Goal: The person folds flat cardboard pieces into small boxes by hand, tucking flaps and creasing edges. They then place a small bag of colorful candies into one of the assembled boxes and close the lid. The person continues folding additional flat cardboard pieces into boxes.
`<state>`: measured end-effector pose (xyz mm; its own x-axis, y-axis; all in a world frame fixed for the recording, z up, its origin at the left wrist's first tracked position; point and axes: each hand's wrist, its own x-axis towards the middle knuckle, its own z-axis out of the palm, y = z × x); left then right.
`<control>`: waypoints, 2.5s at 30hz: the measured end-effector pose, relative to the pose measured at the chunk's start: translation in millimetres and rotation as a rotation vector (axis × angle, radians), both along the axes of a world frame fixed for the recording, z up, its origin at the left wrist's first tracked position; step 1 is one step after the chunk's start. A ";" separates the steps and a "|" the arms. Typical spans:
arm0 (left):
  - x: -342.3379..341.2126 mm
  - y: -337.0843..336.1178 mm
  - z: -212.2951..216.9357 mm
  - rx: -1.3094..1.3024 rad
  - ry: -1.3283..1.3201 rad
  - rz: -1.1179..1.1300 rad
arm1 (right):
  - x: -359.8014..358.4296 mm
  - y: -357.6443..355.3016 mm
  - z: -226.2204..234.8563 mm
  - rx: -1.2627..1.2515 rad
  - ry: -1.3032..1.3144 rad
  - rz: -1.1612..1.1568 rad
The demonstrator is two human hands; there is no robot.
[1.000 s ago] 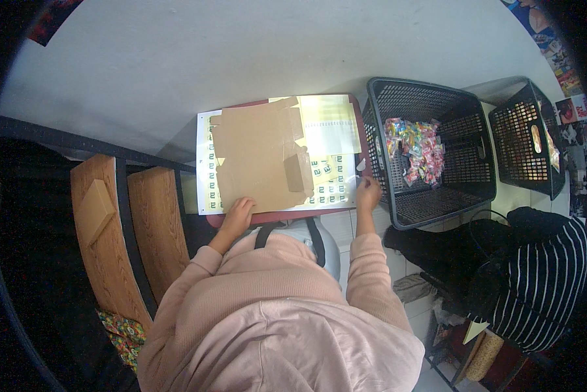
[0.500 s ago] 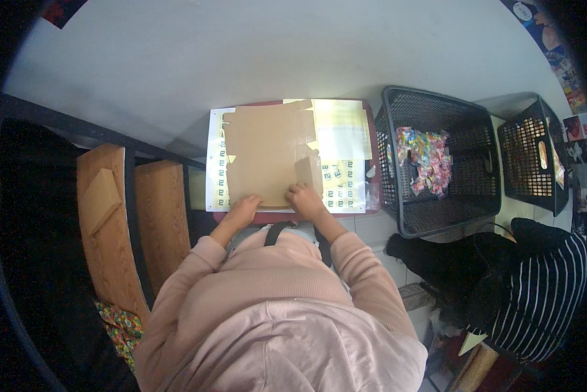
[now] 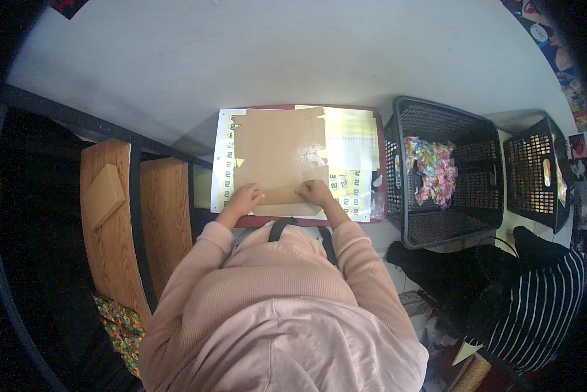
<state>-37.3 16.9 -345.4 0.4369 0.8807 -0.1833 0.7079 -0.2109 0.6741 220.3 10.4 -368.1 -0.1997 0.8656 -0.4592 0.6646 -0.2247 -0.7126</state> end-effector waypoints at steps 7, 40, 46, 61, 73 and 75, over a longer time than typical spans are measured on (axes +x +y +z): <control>17.1 -23.7 56.5 0.468 -0.333 0.001 | -5.1 19.5 58.9 0.075 0.147 -0.192; 65.7 -31.3 197.5 0.185 -0.917 0.314 | -55.3 -59.3 186.8 0.540 0.690 -0.308; 76.3 0.0 221.0 -0.012 -1.165 0.202 | -79.1 -17.6 241.1 0.632 0.973 -0.378; 72.9 2.1 225.7 0.172 -1.053 0.167 | -55.2 -6.5 257.2 0.740 0.724 -0.252; 74.1 9.5 241.5 0.250 -0.982 0.160 | -35.0 -2.6 276.4 0.760 1.041 -0.349; 76.9 11.2 242.0 0.303 -0.975 0.173 | -32.0 1.1 273.1 0.759 1.063 -0.398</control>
<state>39.6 28.1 -103.5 0.1398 0.8959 0.4216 -0.0799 -0.4142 0.9067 188.4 11.5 -95.0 0.1644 0.9150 0.3685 -0.2933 0.4020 -0.8674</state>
